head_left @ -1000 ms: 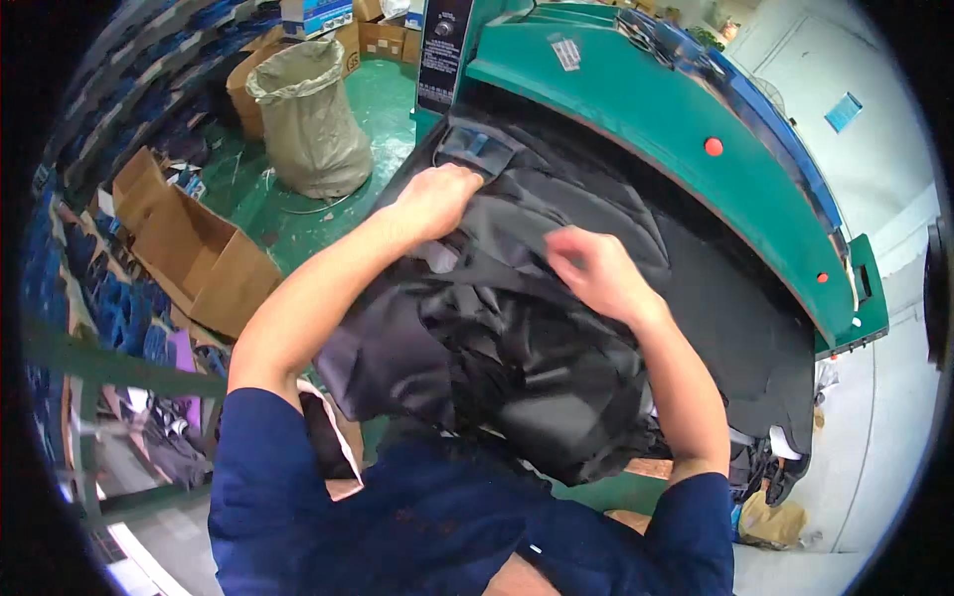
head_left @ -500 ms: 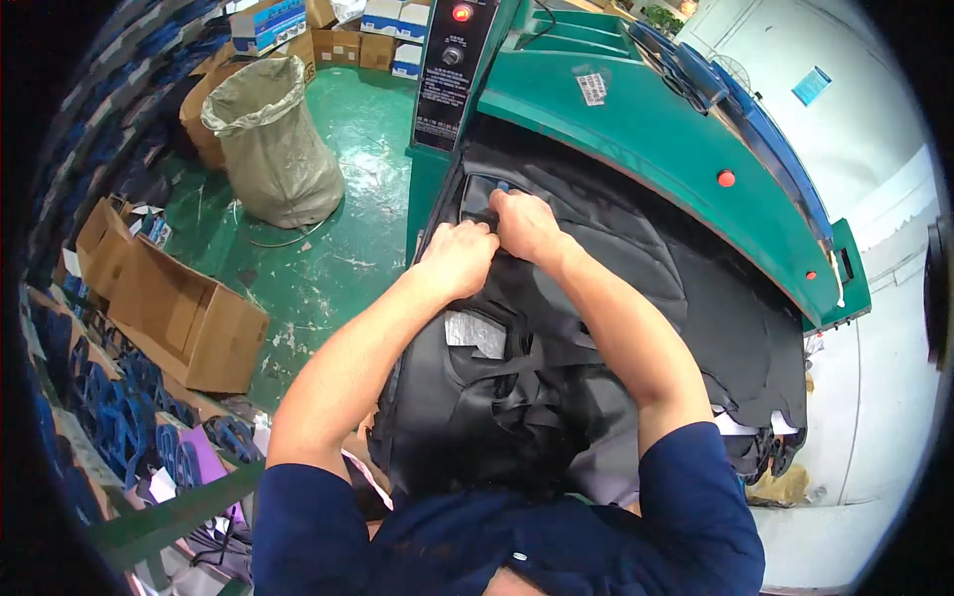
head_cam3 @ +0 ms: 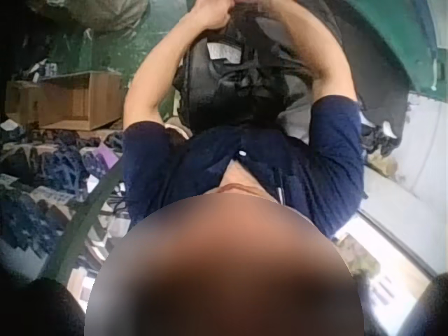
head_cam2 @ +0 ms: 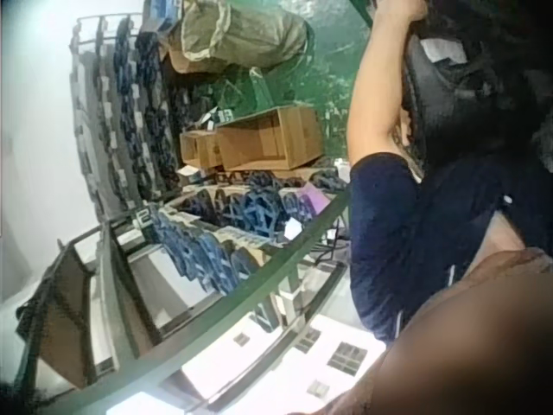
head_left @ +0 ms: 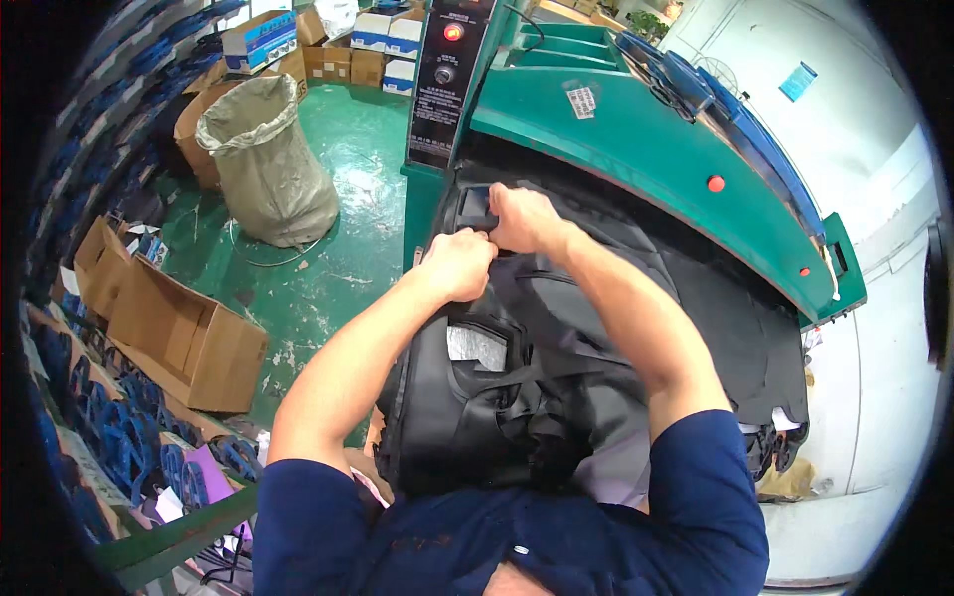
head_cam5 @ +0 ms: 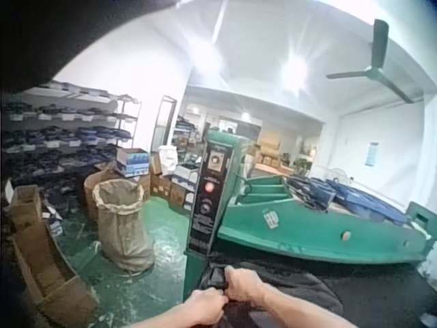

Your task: Use a die-cutting press to cut patterns from layers of fabric by placing metal dies and activating the machine.

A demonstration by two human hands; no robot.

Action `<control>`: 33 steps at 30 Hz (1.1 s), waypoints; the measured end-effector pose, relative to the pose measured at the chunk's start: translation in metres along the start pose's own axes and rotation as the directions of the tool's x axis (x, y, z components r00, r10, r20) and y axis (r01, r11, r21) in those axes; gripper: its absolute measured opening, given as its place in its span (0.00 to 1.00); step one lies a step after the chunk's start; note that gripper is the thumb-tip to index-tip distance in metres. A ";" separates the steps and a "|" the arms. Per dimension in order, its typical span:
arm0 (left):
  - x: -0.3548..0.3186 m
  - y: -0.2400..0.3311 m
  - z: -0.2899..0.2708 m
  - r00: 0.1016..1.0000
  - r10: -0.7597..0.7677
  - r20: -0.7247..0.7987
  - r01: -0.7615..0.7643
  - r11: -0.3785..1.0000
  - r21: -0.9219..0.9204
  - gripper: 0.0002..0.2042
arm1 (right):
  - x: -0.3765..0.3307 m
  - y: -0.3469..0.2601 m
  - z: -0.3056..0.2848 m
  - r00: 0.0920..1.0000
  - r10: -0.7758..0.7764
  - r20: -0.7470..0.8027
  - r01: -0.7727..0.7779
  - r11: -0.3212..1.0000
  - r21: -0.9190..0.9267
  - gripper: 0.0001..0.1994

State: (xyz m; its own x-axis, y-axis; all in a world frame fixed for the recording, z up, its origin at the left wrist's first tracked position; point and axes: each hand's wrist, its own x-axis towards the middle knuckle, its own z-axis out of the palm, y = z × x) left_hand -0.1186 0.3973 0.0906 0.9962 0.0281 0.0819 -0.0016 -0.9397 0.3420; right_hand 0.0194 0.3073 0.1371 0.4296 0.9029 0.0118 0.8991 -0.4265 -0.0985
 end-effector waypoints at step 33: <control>0.013 0.156 -0.034 0.736 0.471 -0.486 -0.371 0.882 0.292 0.06 | -0.227 0.068 -0.040 0.645 -0.032 -0.764 0.220 0.964 0.146 0.25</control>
State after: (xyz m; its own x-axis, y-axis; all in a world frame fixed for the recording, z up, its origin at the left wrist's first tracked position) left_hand -0.1092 0.2628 0.1766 0.6907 -0.2558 0.6764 -0.3455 -0.9384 -0.0020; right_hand -0.0139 0.0717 0.1676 0.3122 0.5557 0.7705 0.9497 -0.2047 -0.2372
